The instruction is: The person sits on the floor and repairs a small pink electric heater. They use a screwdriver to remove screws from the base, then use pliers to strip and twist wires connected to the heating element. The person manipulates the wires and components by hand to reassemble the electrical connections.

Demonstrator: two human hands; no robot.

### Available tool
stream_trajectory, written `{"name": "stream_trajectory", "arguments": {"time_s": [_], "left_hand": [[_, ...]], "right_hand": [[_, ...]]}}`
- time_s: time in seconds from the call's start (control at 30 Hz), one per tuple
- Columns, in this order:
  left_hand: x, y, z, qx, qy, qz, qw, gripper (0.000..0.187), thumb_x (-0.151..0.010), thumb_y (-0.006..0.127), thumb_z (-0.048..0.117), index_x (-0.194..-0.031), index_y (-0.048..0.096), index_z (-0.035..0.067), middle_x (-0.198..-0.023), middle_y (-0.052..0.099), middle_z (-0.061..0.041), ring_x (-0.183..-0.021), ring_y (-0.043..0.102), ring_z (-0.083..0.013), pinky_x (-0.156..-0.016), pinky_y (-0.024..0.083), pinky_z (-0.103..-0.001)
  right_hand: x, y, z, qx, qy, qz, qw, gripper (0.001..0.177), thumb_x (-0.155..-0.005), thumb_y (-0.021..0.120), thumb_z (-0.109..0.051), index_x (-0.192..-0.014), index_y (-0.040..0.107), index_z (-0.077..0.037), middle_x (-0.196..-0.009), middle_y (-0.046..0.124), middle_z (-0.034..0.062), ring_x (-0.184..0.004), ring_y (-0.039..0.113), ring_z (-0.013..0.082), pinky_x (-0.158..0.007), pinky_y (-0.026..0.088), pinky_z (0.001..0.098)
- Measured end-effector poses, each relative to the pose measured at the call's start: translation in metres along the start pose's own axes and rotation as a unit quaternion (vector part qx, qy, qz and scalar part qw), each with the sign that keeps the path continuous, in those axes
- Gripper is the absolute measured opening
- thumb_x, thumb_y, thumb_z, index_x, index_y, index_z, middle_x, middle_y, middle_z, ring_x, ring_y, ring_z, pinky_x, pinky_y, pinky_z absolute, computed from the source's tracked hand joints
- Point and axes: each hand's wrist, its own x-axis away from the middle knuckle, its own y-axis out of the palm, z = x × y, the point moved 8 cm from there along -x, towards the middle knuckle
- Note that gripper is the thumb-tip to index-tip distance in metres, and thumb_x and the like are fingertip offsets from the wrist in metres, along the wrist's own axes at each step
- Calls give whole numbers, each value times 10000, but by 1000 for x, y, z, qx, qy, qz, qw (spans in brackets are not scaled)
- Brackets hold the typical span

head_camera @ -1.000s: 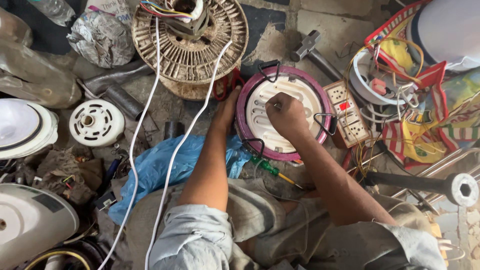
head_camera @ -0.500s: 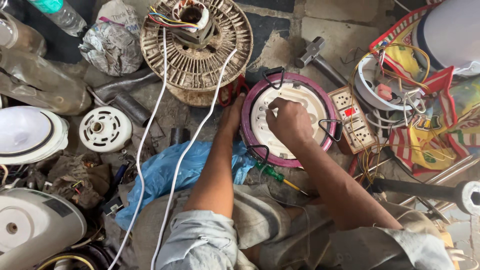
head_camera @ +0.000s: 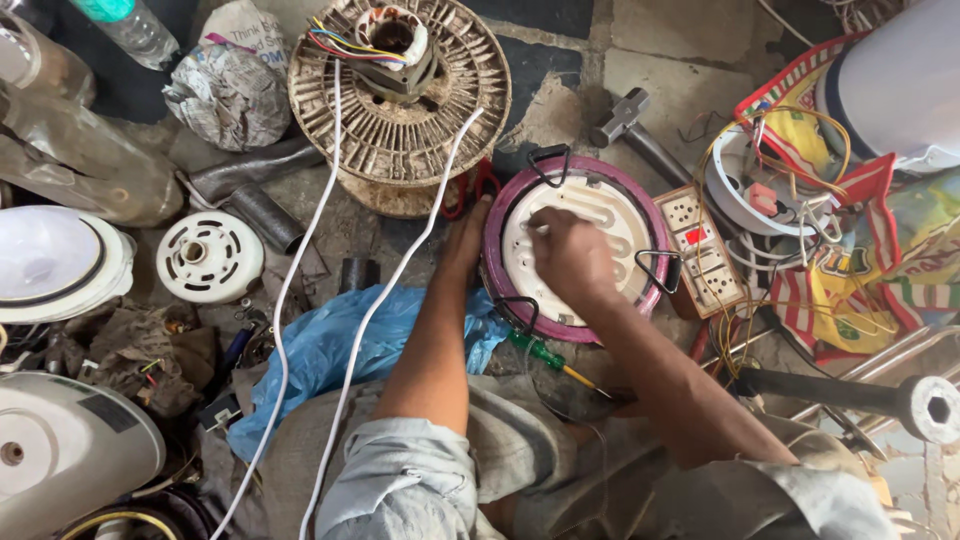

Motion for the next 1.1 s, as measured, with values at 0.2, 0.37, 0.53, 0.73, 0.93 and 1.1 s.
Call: {"name": "stream_trajectory", "arguments": {"time_s": [0.2, 0.37, 0.53, 0.73, 0.93, 1.1], "left_hand": [[-6, 8, -8, 124, -20, -49, 991, 672, -891, 548, 613, -1262, 715, 77, -1306, 705, -227, -1195, 661, -356, -1028, 481, -455], [-3, 12, -15, 158, -43, -47, 985, 615, -898, 573, 568, -1238, 731, 81, -1308, 706, -194, -1194, 661, -337, -1031, 479, -438], [-14, 0, -6, -115, 14, -13, 993, 706, -968, 378, 628, -1205, 754, 79, -1294, 676, -268, -1251, 585, -430, -1094, 373, -467], [-27, 2, -22, -109, 11, 3, 994, 671, -954, 407, 597, -1221, 724, 70, -1310, 637, -284, -1279, 552, -445, -1092, 371, -474], [-34, 19, -39, 88, 51, -35, 994, 545, -948, 459, 467, -1195, 703, 47, -1231, 719, -196, -1160, 655, -348, -997, 469, -429], [-21, 45, -62, 390, -125, -148, 900, 416, -946, 580, 416, -1202, 667, 100, -1137, 712, -132, -1001, 690, -285, -848, 593, -445]], "right_hand": [[-3, -6, -18, 22, -18, -13, 1000, 152, -917, 710, -226, -980, 728, -89, -865, 746, 162, -771, 711, 375, -698, 558, 477], [4, -7, -6, 46, 106, -88, 989, 211, -922, 721, -318, -998, 758, -125, -664, 699, 194, -683, 706, 366, -713, 553, 477], [2, 8, 14, 4, 100, -79, 992, 228, -873, 761, -295, -991, 789, -102, -696, 705, 190, -674, 705, 327, -678, 551, 438], [-5, 24, 43, -143, 165, -95, 971, 251, -847, 778, -246, -1011, 782, -57, -799, 767, 102, -691, 689, 151, -636, 549, 320], [9, 10, 23, -97, 142, -86, 981, 247, -856, 759, -255, -1015, 777, -67, -774, 752, 117, -667, 707, 188, -630, 544, 354], [18, 13, 23, -73, 135, -67, 986, 246, -856, 763, -273, -1004, 762, -77, -786, 738, 120, -704, 722, 220, -658, 552, 366]]}}
